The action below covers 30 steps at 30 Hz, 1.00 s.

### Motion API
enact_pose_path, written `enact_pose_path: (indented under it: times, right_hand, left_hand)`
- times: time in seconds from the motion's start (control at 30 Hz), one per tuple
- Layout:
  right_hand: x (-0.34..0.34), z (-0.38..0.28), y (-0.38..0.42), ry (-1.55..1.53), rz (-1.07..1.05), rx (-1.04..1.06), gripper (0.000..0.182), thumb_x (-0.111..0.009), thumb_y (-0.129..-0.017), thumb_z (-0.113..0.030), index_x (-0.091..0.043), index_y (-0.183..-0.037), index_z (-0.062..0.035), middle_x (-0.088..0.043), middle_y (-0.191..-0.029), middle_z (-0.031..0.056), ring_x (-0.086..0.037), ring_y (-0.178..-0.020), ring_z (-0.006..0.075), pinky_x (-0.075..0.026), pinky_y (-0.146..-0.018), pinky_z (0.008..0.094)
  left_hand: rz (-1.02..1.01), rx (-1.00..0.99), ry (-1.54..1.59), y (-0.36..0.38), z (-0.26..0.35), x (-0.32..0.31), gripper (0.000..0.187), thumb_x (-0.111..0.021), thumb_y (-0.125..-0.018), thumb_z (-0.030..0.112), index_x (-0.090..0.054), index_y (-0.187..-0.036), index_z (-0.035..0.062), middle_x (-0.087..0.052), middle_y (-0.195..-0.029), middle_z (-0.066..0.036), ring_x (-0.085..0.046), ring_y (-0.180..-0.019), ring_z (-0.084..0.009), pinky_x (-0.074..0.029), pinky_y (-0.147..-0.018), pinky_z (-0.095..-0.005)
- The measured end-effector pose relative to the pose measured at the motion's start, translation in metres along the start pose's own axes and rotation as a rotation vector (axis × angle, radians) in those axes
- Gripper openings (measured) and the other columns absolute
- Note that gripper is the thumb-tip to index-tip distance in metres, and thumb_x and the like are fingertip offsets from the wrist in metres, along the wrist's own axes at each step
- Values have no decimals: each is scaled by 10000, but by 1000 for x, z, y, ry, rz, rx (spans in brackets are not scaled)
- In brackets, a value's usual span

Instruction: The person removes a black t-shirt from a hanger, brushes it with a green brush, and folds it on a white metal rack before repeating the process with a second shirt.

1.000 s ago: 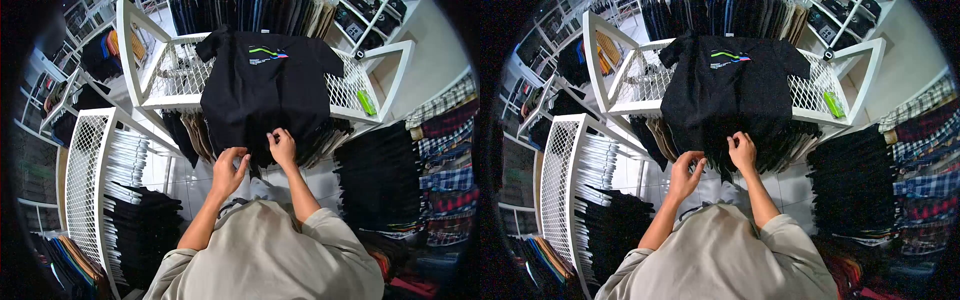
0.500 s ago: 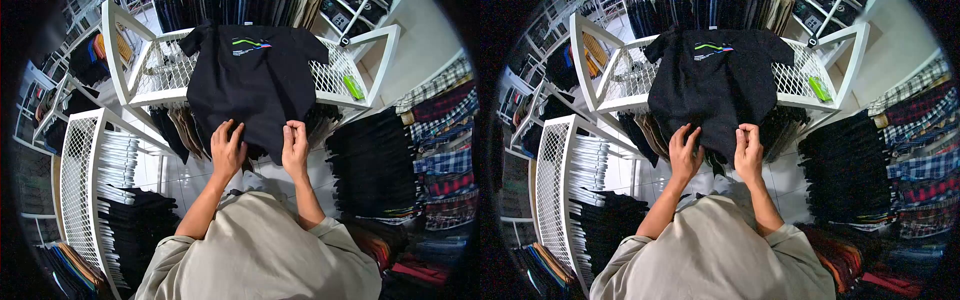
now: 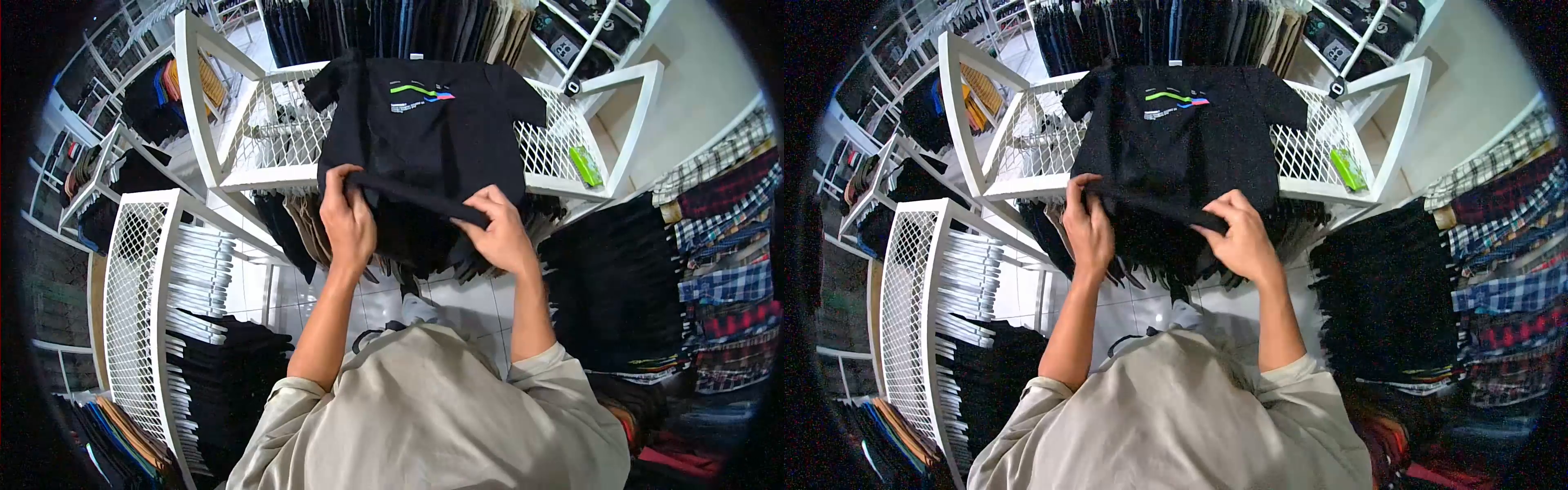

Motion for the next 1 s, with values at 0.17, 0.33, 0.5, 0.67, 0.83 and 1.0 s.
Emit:
enact_pose_path:
  times: [0.17,0.33,0.5,0.67,0.83,1.0]
  right_hand:
    - [5,56,-24,-522,111,-134,243,-603,-901,47,-564,-1139,16,-658,-1000,60,-592,-996,102,-463,-883,261]
    - [27,16,-62,-163,75,59,397,-779,-824,-110,-548,-1130,-9,-698,-992,138,-688,-968,218,-518,-882,324]
    - [36,46,-146,462,330,68,563,-848,-742,-227,-523,-1176,-75,-635,-1014,186,-640,-987,377,-514,-879,468]
    - [13,3,-135,28,356,-71,351,-761,-846,-259,-553,-1041,-54,-667,-813,170,-685,-797,354,-546,-749,446]
    - [-99,23,-73,-403,-119,-493,401,-722,-925,-358,-560,-782,-20,-676,-671,147,-738,-702,253,-571,-609,358]
    - [-134,24,-64,-831,62,-473,276,-713,-944,-162,-499,-849,-16,-681,-793,99,-719,-725,169,-608,-609,282]
  left_hand:
    - [40,-437,-241,-41,-6,1,143,-607,-895,29,-626,-1035,8,-655,-849,-174,-644,-700,-352,-509,-637,-383]
    - [-167,-859,-506,-82,-13,-10,185,-713,-863,148,-645,-992,35,-608,-747,-107,-638,-628,-312,-499,-554,-367]
    - [-110,-822,-745,-150,-16,-52,323,-720,-869,165,-623,-1158,60,-613,-973,-131,-625,-892,-293,-497,-754,-397]
    - [-71,-663,-561,-125,23,-51,353,-679,-838,52,-652,-1186,105,-609,-1086,-117,-563,-1081,-320,-435,-928,-444]
    - [-287,-581,-527,-62,-21,-39,204,-628,-760,4,-721,-925,81,-670,-1026,-86,-578,-1152,-306,-354,-1074,-502]
    - [-292,-481,-566,-51,-42,-33,237,-606,-826,-11,-738,-1002,75,-695,-1141,-63,-566,-1240,-288,-275,-1154,-545]
Point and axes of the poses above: each hand's wrist, its own y-axis away from the middle knuckle, its own x-axis out of the back of the hand, z = x × y, the point moved 6 cm from there along -y, towards the middle knuckle
